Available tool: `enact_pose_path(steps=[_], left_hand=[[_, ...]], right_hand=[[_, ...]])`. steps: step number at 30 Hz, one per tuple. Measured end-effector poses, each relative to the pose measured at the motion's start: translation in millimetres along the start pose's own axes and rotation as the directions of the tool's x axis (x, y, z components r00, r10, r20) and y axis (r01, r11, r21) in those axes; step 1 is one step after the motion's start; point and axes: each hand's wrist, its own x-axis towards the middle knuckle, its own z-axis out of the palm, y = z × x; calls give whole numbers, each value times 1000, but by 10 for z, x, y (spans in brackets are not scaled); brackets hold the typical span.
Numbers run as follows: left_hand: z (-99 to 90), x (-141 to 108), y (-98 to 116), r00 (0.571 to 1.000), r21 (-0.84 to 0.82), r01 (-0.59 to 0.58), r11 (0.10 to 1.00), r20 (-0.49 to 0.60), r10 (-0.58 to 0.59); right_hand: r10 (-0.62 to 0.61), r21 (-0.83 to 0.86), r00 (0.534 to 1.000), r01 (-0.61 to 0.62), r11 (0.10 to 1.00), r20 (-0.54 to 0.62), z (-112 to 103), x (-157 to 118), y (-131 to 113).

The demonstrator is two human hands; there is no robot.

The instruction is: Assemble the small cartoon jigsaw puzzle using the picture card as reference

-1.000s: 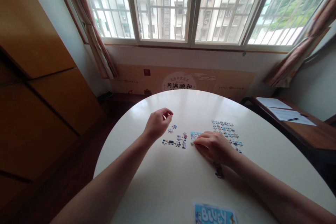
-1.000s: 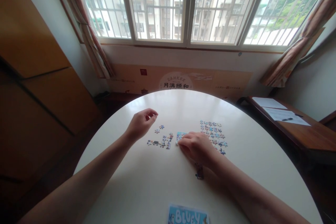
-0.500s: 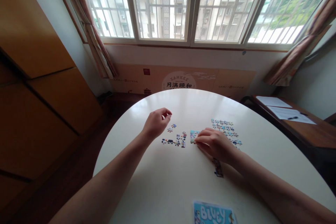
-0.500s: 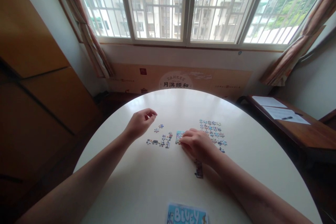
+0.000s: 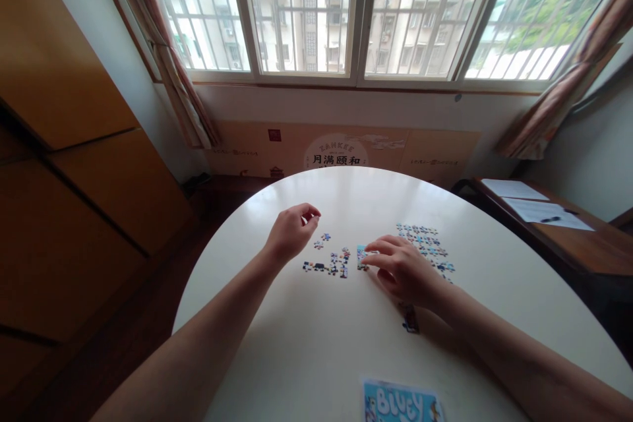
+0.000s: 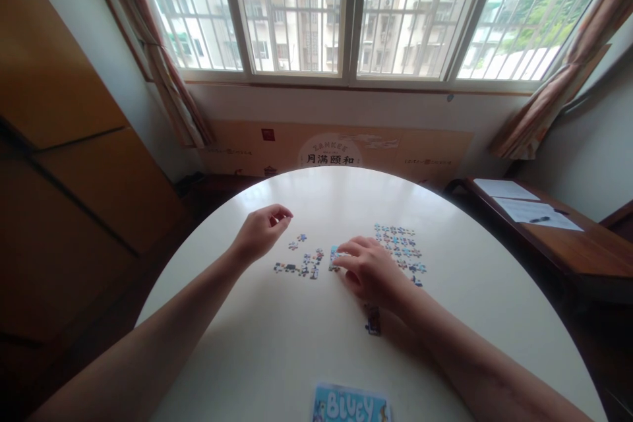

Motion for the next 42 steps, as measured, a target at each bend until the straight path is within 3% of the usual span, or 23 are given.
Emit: enact_pose_path(steps=[6,17,25,42], left_hand=[[1,3,-4,1000,8,-5,1000,0,5],[47,12,-33,1000,19,5,1000,27,-6],[150,60,-71,1000,22,16,1000,16,-16],[122,85,-154,999,50,19,999,-27,-18]], right_hand=[[24,15,1000,-24,1000,18,41,6,21],[-48,-12,999,48,999,23,30,14,49],[-60,26,991,57,998,121,-26,-24,163],[-23,12,998,22,1000,64,-48,-65,94]])
